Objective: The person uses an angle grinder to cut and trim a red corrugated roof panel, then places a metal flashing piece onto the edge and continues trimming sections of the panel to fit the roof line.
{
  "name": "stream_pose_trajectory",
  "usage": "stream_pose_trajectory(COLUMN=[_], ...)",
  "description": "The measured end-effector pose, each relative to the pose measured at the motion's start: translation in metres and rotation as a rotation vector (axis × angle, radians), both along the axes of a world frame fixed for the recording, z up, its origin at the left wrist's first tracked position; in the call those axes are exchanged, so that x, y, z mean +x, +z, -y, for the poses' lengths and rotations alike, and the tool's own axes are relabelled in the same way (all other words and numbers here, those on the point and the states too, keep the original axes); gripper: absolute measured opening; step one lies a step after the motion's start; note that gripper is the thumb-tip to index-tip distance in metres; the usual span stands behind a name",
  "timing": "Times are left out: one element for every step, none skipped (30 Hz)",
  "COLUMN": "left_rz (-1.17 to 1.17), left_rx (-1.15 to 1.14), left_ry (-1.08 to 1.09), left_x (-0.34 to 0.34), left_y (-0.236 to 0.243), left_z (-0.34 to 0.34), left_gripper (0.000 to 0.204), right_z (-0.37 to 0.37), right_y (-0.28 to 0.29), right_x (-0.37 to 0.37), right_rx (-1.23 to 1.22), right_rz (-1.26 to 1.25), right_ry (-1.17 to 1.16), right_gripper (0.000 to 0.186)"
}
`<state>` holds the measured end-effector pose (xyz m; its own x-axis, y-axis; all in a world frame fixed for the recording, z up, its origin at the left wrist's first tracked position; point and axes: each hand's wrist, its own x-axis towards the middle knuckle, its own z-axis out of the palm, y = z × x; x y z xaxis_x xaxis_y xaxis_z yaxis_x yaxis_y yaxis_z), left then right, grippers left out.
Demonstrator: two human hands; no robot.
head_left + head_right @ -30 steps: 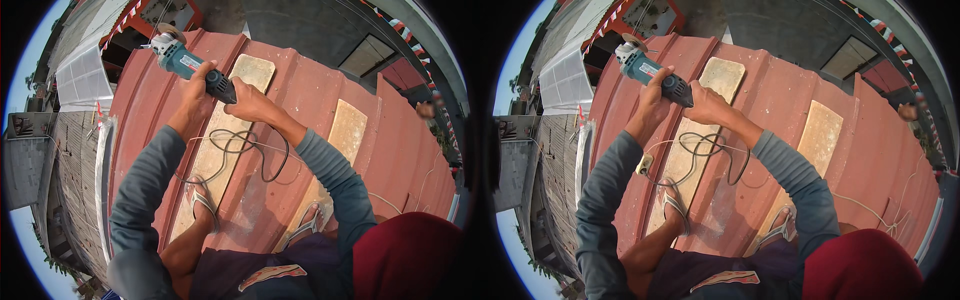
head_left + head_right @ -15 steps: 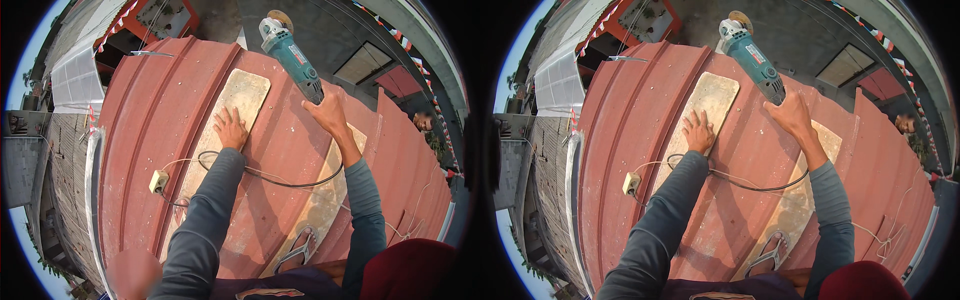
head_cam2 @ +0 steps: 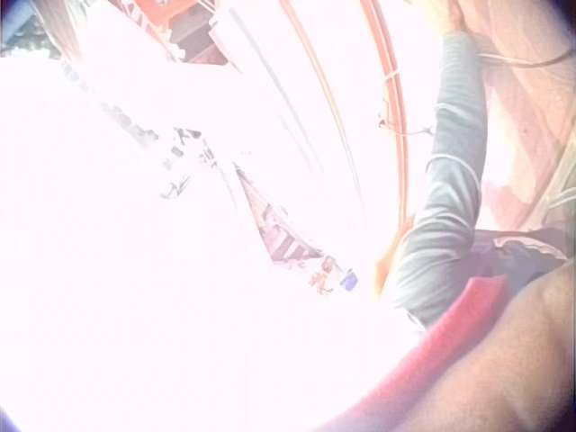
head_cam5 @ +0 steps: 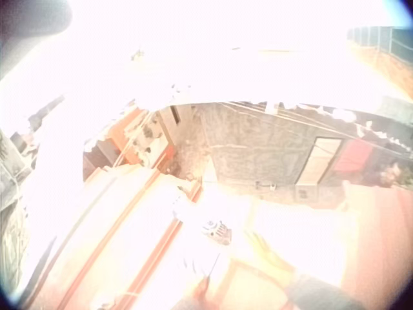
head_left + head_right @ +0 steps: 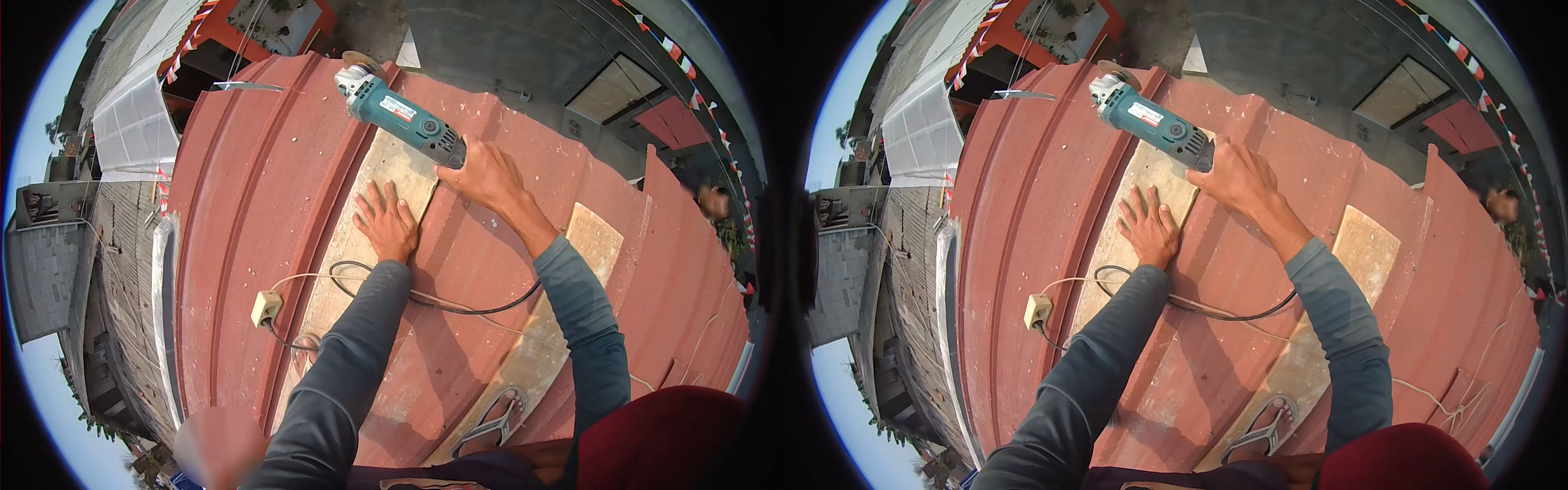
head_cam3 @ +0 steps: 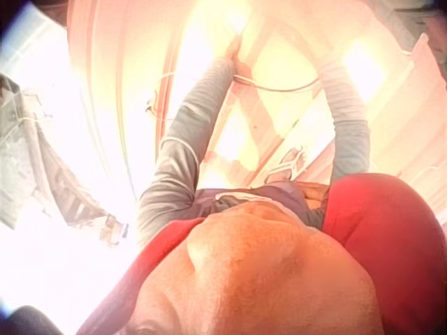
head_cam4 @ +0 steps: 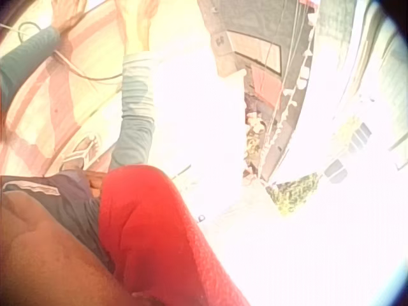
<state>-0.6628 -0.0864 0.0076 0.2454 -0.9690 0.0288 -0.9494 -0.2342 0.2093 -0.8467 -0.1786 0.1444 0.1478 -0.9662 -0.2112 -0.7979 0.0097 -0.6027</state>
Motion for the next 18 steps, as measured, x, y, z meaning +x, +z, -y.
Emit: stream_pose_trajectory(left_rz=[0.011, 0.011, 0.011, 0.021, 0.022, 0.022, 0.010, 0.017, 0.019, 0.029, 0.020, 0.030, 0.050, 0.061, 0.122, 0.127, 0.145, 0.163], left_rx=[-0.001, -0.006, -0.010, -0.010, 0.001, 0.012, 0.023, 0.022, 0.021, 0.021, 0.017, 0.017, 0.020, 0.024, 0.121, 0.124, 0.159, 0.195], left_ry=[0.001, 0.002, 0.002, 0.002, 0.006, 0.009, 0.014, 0.010, 0.007, 0.010, 0.001, -0.015, -0.010, -0.009, -0.003, -0.009, -0.021, -0.033], left_x=[0.001, 0.000, -0.001, 0.000, 0.000, -0.001, -0.002, -0.002, -0.002, 0.002, -0.002, -0.008, -0.001, 0.001, 0.003, 0.004, 0.005, 0.006], left_y=[0.000, -0.001, -0.002, -0.002, -0.002, -0.002, -0.001, -0.001, -0.002, -0.001, 0.000, 0.000, 0.001, 0.000, -0.001, -0.002, -0.004, -0.005], left_z=[-0.001, -0.001, 0.000, -0.001, -0.001, 0.000, 0.000, 0.000, 0.000, 0.000, 0.002, 0.003, 0.002, 0.001, 0.001, 0.000, -0.001, -0.002], left_gripper=[0.051, 0.050, 0.050, 0.050, 0.050, 0.050, 0.050, 0.050, 0.051, 0.051, 0.051, 0.051, 0.051, 0.052, 0.052, 0.052, 0.053, 0.055], right_z=[0.004, 0.010, 0.016, 0.022, 0.029, 0.037, 0.045, 0.052, 0.058, 0.063, 0.069, 0.075, 0.077, 0.079, 0.081, 0.081, 0.080, 0.080], right_y=[-0.006, -0.009, -0.011, -0.015, -0.024, -0.032, -0.038, -0.039, -0.040, -0.042, -0.044, -0.048, -0.043, -0.045, -0.048, -0.052, -0.057, -0.060], right_x=[0.012, 0.022, 0.033, 0.044, 0.054, 0.064, 0.076, 0.088, 0.098, 0.113, 0.116, 0.119, 0.134, 0.146, 0.157, 0.164, 0.170, 0.177], right_rx=[-0.010, -0.014, -0.047, -0.076, -0.109, -0.108, -0.130, -0.155, -0.168, -0.169, -0.183, -0.197, -0.152, -0.152, -0.136, -0.117, -0.167, -0.164], right_rz=[0.013, 0.022, 0.017, 0.013, 0.001, 0.007, 0.016, 0.026, 0.021, 0.034, 0.038, 0.041, -0.018, -0.011, -0.021, -0.033, 0.026, 0.033], right_ry=[0.024, 0.025, 0.060, 0.095, 0.145, 0.141, 0.169, 0.194, 0.194, 0.196, 0.199, 0.202, 0.225, 0.219, 0.244, 0.270, 0.254, 0.249], right_gripper=[0.051, 0.051, 0.051, 0.050, 0.054, 0.054, 0.051, 0.047, 0.040, 0.040, 0.039, 0.038, 0.041, 0.041, 0.043, 0.044, 0.043, 0.043])
